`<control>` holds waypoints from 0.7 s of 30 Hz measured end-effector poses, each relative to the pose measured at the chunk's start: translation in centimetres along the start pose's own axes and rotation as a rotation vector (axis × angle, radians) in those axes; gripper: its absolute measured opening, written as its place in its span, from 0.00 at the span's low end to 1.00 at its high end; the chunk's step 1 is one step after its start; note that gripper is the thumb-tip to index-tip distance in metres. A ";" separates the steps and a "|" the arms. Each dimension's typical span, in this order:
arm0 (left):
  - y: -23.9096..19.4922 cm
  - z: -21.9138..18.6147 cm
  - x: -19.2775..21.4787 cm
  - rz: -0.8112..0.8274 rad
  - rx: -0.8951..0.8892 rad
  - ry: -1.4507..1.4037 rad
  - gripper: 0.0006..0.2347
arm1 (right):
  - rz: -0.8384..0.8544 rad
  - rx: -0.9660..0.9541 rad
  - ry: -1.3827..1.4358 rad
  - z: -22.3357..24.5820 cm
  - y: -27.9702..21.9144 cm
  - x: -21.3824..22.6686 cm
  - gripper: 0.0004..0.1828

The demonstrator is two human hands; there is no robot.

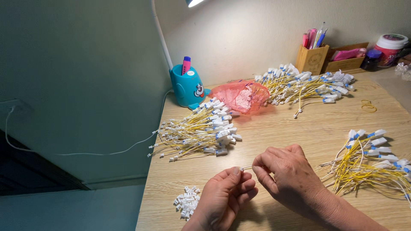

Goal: The person assembles small white plastic connectors onto yellow wires by hand. They repeatedly pick up a wire and a connector, insert the wire into the connector, and place the finished assembly on the table.

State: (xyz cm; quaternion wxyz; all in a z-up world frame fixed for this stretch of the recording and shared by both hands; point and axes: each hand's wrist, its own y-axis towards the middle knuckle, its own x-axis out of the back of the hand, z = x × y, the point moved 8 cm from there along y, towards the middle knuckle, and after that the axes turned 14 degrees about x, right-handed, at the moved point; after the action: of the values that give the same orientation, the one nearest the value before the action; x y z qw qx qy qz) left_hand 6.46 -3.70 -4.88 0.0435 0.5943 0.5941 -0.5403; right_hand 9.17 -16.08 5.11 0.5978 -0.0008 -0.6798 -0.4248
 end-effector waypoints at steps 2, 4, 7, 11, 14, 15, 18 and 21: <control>-0.1 0.0 -0.1 -0.002 0.004 0.003 0.04 | -0.016 0.016 0.003 0.1 0.1 0.2 0.05; -0.2 0.0 -0.1 -0.003 0.008 0.004 0.04 | -0.030 0.032 0.005 0.3 0.1 0.4 0.05; -0.1 -0.1 0.0 -0.001 0.007 0.015 0.04 | -0.055 0.064 0.029 0.5 0.2 0.7 0.03; -0.3 -0.2 -0.2 0.008 -0.010 0.035 0.05 | -0.078 0.101 0.045 0.7 0.4 1.1 0.03; -0.6 -0.2 -0.4 -0.004 -0.011 0.055 0.06 | -0.072 0.103 0.048 0.8 0.5 1.2 0.03; -0.7 -0.2 -0.4 -0.009 -0.011 0.063 0.06 | -0.063 0.099 0.042 0.8 0.5 1.2 0.03; -0.2 0.0 -0.2 0.001 -0.004 0.041 0.06 | -0.086 0.098 0.041 1.0 0.6 1.6 0.04; 0.4 0.2 0.1 0.039 0.007 0.021 0.05 | -0.102 0.094 0.033 1.2 0.7 1.6 0.04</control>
State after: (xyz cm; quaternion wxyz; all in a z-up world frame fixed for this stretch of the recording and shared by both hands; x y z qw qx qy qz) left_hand 6.60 -3.91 -5.25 0.0456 0.6117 0.5807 -0.5352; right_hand 8.05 -15.74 6.94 0.5861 0.0690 -0.6882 -0.4220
